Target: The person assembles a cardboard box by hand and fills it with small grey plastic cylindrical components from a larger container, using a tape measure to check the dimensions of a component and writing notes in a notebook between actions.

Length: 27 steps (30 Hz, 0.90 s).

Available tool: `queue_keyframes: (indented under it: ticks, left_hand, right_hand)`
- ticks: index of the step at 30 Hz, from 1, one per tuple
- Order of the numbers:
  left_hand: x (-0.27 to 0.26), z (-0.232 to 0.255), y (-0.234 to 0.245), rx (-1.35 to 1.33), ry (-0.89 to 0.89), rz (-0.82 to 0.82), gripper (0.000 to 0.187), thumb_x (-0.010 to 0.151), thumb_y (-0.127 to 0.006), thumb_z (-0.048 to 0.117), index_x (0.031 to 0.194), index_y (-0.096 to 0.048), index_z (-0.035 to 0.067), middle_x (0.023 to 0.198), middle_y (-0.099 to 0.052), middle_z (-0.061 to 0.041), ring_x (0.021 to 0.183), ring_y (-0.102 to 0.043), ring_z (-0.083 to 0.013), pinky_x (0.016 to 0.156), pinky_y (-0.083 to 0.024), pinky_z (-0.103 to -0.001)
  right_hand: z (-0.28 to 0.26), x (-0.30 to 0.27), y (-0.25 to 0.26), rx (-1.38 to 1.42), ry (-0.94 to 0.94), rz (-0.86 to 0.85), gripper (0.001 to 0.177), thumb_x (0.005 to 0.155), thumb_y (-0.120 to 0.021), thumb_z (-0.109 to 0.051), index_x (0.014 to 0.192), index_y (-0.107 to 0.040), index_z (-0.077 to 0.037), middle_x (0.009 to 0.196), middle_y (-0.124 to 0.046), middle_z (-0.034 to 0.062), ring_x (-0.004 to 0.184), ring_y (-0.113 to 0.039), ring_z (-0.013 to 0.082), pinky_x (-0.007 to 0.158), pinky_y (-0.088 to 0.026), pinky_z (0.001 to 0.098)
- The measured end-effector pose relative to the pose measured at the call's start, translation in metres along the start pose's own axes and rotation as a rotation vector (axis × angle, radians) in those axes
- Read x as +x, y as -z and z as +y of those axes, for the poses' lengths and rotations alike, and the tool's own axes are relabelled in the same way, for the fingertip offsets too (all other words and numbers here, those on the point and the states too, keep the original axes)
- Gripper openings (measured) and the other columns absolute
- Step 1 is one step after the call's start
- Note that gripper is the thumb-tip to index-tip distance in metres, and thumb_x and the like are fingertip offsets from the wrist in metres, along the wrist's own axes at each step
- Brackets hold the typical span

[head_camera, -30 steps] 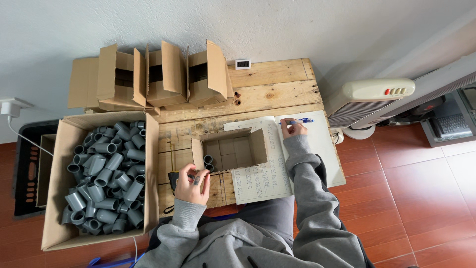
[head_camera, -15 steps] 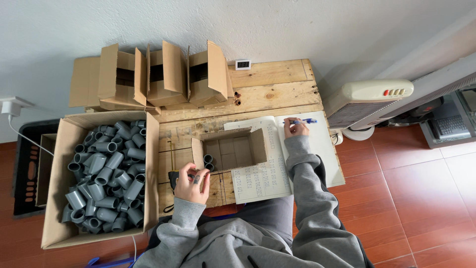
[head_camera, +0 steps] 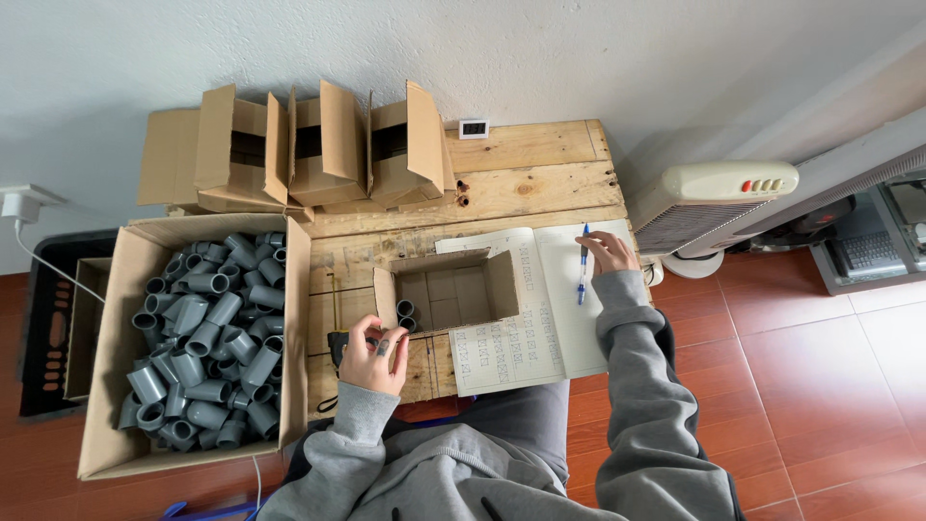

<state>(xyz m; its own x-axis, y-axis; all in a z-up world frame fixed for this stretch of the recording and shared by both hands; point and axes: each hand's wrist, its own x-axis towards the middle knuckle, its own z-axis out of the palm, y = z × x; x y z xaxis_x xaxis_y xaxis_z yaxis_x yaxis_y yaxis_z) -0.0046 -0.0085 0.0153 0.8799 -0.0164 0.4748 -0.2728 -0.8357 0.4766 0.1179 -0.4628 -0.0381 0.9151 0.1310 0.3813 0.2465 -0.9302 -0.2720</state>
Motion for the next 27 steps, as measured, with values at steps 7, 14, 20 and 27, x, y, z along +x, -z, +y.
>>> queue_keyframes:
  ticks: [7, 14, 20, 27]
  left_hand:
    - [0.001, -0.008, -0.006, 0.005, -0.1, 0.113, 0.01, 0.088, -0.074, 0.023, 0.096, -0.069, 0.025, 0.111, -0.052, -0.002, 0.085, -0.067, -0.0197, 0.066, -0.058, -0.032]
    - [-0.004, -0.015, -0.009, 0.065, -0.105, 0.169, 0.019, 0.088, -0.07, 0.03, 0.106, -0.071, 0.036, 0.113, -0.057, 0.002, 0.084, -0.068, -0.0156, 0.067, -0.057, -0.03]
    - [0.0, -0.004, 0.016, -0.052, -0.042, 0.111, 0.032, 0.088, -0.069, 0.02, 0.119, -0.069, 0.028, 0.116, -0.055, -0.002, 0.085, -0.068, -0.0186, 0.07, -0.06, -0.033]
    - [-0.009, -0.022, 0.026, -0.085, -0.066, 0.125, 0.029, 0.089, -0.067, 0.013, 0.117, -0.069, 0.009, 0.107, -0.057, -0.015, 0.08, -0.067, -0.0338, 0.062, -0.06, -0.042]
  right_hand:
    - [0.039, -0.015, -0.024, -0.113, 0.022, -0.053, 0.051, 0.093, -0.051, -0.001, 0.126, -0.073, -0.033, 0.123, -0.069, 0.0013, 0.109, -0.069, 0.029, 0.095, -0.055, 0.0432]
    - [0.018, 0.014, -0.006, -0.087, 0.081, 0.029, 0.035, 0.088, -0.063, -0.009, 0.112, -0.078, -0.029, 0.112, -0.072, 0.0038, 0.095, -0.072, 0.0317, 0.082, -0.059, 0.0416]
    - [-0.148, 0.072, 0.058, 0.156, 0.134, 0.111, 0.032, 0.091, -0.067, -0.007, 0.11, -0.079, -0.03, 0.105, -0.073, -0.003, 0.088, -0.072, 0.024, 0.084, -0.058, 0.0364]
    - [-0.395, 0.095, 0.082, 0.598, 0.548, -0.049, 0.016, 0.093, -0.068, -0.016, 0.106, -0.077, -0.016, 0.091, -0.075, 0.0074, 0.084, -0.073, 0.0312, 0.077, -0.059, 0.0407]
